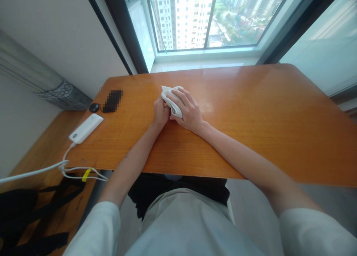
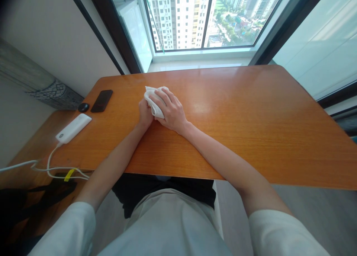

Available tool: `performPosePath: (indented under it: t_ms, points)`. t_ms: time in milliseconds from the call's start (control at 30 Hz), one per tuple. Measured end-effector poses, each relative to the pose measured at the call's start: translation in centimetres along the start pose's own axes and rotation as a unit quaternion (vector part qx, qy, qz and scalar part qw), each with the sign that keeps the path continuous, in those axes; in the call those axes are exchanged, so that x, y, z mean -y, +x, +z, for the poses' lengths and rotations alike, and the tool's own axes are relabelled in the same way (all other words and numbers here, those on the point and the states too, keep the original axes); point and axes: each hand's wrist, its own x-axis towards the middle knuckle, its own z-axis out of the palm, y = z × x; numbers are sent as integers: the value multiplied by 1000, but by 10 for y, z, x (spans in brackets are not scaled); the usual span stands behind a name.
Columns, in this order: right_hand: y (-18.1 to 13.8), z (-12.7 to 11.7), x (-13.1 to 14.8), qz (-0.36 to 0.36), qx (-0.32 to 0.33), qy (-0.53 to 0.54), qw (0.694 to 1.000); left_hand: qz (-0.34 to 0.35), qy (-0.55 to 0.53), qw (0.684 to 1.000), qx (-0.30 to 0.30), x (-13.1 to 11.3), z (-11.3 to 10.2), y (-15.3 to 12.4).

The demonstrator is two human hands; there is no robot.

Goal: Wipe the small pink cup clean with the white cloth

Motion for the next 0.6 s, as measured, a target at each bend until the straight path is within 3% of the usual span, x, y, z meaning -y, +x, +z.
performPosePath:
  t_ms: [233,467,600]
  points:
    - [0,3,2,-1,7,11,1000,8,16,1000,18,0,-7,5]
    - [1,6,2,-9,-5,16,1000,-93,25,993,74,9,-3,6]
    - [1,3,0,3,1,36,999,-62,13,996,65,4,-1,4]
